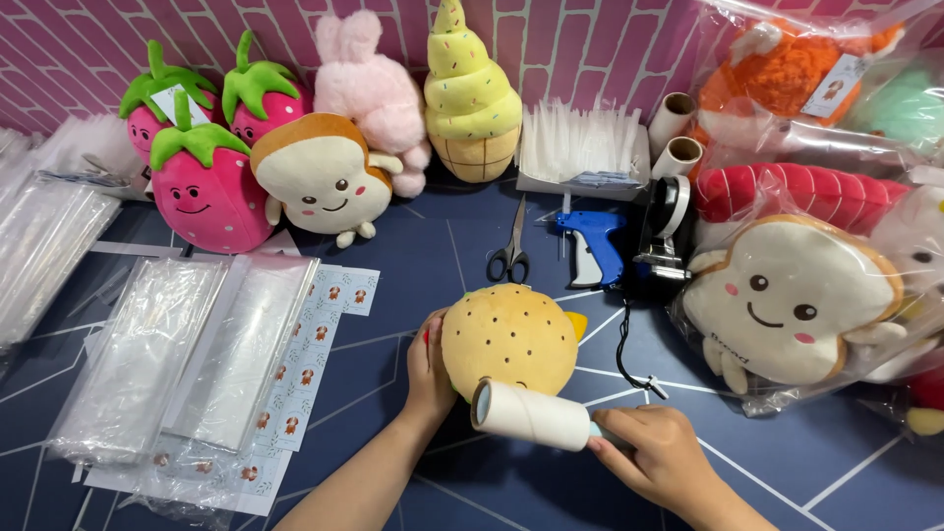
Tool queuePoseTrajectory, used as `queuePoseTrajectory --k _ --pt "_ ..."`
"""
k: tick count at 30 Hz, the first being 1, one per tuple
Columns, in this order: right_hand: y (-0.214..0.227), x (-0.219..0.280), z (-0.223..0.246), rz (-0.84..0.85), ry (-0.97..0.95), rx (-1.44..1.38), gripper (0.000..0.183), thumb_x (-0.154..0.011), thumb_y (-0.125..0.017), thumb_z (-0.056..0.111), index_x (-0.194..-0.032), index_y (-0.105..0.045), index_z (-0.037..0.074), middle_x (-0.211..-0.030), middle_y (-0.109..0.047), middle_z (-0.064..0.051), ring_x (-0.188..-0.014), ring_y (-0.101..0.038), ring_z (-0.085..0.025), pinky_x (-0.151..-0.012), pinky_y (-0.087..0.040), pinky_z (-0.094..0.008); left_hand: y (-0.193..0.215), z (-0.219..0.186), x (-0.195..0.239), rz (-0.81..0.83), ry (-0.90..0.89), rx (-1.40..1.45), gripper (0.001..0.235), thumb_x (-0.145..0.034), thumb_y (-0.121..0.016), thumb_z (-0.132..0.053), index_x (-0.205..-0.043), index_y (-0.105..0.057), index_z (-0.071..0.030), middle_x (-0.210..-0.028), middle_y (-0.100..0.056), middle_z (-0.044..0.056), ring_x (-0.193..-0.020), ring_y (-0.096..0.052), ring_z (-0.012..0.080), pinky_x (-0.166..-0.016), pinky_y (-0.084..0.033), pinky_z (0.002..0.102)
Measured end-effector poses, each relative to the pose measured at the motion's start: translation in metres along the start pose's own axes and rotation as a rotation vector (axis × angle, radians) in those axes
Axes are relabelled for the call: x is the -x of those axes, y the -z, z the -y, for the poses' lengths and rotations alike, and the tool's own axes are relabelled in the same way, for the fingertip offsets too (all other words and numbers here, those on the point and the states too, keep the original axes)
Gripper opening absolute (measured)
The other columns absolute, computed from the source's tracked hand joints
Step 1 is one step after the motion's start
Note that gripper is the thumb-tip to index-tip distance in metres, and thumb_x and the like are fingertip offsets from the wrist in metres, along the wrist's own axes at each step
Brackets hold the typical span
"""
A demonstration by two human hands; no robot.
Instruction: Using a lint roller to clean a burger-shaped plushie toy on a workspace.
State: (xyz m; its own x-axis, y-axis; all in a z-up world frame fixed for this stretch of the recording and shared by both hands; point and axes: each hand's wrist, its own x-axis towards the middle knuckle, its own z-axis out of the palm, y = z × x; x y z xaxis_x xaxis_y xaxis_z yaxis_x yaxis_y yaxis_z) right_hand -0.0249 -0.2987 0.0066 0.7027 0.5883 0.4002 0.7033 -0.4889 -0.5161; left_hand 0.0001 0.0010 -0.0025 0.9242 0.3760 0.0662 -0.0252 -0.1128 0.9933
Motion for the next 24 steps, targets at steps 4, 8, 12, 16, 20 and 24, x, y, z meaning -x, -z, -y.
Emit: queuePoseTrajectory --k 4,8,12,16,20,24 --pt "0.014 -0.005 -0.003 -0.042 0.115 -0.082 0.024 -0.095 -0.062 0.035 -0.092 -0.070 0.013 -0.053 -0.046 0.002 -0.041 -0.040 -0.020 -0.043 -0.035 -0.031 0.001 -0.006 0.002 0.043 -0.030 0.004 0.065 -0.100 -0.033 -0.055 -0.119 -0.072 -0.007 -0.121 -0.074 0.010 -0.117 -0.068 0.0255 -0.098 -0.052 0.038" --pt "0.017 0.006 -0.007 -0.139 -0.243 0.089 0.023 -0.091 -0.064 0.035 -0.096 -0.074 0.014 -0.053 -0.048 0.000 -0.045 -0.046 -0.020 -0.049 -0.038 -0.033 0.001 -0.005 0.003 0.060 -0.067 0.031 0.063 -0.102 -0.033 -0.053 -0.120 -0.071 -0.006 -0.122 -0.072 0.011 -0.118 -0.067 0.0265 -0.099 -0.051 0.039" --pt "0.025 0.010 0.017 -0.023 -0.239 0.297 0.017 -0.090 -0.066 0.040 -0.093 -0.070 0.024 -0.049 -0.047 0.001 -0.042 -0.045 -0.022 -0.043 -0.035 -0.037 0.002 -0.006 0.005 0.033 -0.022 0.041 0.062 -0.100 -0.035 -0.054 -0.115 -0.073 -0.008 -0.119 -0.074 0.010 -0.116 -0.068 0.0244 -0.098 -0.052 0.037" --pt "0.030 0.019 0.030 0.089 -0.200 0.384 0.017 -0.089 -0.064 0.047 -0.090 -0.068 0.030 -0.054 -0.059 0.006 -0.046 -0.050 -0.026 -0.043 -0.040 -0.041 0.003 -0.003 0.005 0.043 -0.091 0.004 0.061 -0.103 -0.033 -0.050 -0.111 -0.075 -0.008 -0.116 -0.074 0.011 -0.113 -0.069 0.0254 -0.097 -0.050 0.038" --pt "0.035 0.018 0.039 0.155 -0.106 0.213 0.019 -0.089 -0.068 0.046 -0.088 -0.071 0.028 -0.050 -0.062 0.006 -0.040 -0.051 -0.025 -0.044 -0.042 -0.036 0.003 0.000 0.004 0.055 -0.085 0.022 0.060 -0.102 -0.034 -0.050 -0.113 -0.074 -0.007 -0.118 -0.073 0.010 -0.114 -0.068 0.0246 -0.096 -0.050 0.037" --pt "0.043 0.024 0.012 -0.101 -0.274 0.276 0.026 -0.088 -0.067 0.039 -0.101 -0.076 0.019 -0.058 -0.065 -0.001 -0.049 -0.063 -0.021 -0.053 -0.047 -0.035 0.005 -0.010 0.008 0.068 -0.079 0.031 0.061 -0.101 -0.035 -0.053 -0.112 -0.073 -0.007 -0.118 -0.072 0.011 -0.115 -0.068 0.0254 -0.097 -0.051 0.038"
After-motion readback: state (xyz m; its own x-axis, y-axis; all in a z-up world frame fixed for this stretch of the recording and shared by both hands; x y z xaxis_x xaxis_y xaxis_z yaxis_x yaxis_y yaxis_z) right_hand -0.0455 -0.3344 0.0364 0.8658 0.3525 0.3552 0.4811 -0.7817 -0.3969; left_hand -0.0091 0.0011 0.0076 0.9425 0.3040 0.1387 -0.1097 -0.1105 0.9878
